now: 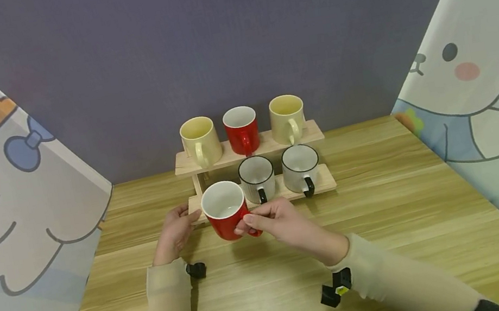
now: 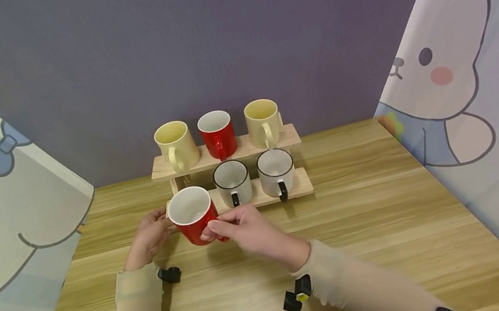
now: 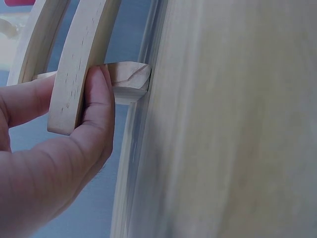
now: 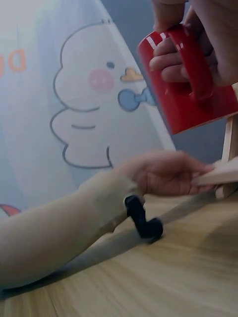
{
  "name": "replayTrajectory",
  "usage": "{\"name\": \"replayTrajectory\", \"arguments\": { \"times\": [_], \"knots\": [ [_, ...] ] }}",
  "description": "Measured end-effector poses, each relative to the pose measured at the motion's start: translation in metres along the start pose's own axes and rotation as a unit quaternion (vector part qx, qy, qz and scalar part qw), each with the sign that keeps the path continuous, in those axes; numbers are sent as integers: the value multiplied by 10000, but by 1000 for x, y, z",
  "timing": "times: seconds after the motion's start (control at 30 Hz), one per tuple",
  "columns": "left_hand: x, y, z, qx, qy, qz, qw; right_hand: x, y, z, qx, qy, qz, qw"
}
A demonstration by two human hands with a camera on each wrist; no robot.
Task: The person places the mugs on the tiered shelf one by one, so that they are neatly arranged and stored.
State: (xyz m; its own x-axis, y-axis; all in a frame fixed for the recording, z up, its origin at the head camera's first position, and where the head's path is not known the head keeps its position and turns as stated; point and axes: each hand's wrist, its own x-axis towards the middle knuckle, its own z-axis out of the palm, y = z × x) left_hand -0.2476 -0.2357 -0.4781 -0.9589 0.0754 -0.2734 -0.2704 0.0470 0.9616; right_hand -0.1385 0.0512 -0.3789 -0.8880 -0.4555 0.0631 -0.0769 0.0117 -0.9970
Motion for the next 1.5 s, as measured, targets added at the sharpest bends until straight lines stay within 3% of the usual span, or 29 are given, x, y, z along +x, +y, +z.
{"name": "replayTrajectory", "arguments": {
  "times": [0.27, 0.5, 0.83, 1.0, 1.5],
  "knots": [
    [-1, 1, 2, 49, -9, -16, 10000, 24, 25, 31, 169, 868, -34, 9961],
    [-1, 0, 0, 137, 98, -21, 9999, 47, 40, 51, 304, 1610, 102, 9864],
    [-1, 2, -2, 194, 97, -164, 9996, 74, 59, 73, 345, 2340, -78, 9716],
    [-1, 3, -2, 168, 43, -137, 9998, 79, 59, 75, 375, 2437, 71, 9691],
    [-1, 4, 0, 165, 27, -214, 9996, 91, 68, 64, -573, 2020, 113, 9777]
  ]
}}
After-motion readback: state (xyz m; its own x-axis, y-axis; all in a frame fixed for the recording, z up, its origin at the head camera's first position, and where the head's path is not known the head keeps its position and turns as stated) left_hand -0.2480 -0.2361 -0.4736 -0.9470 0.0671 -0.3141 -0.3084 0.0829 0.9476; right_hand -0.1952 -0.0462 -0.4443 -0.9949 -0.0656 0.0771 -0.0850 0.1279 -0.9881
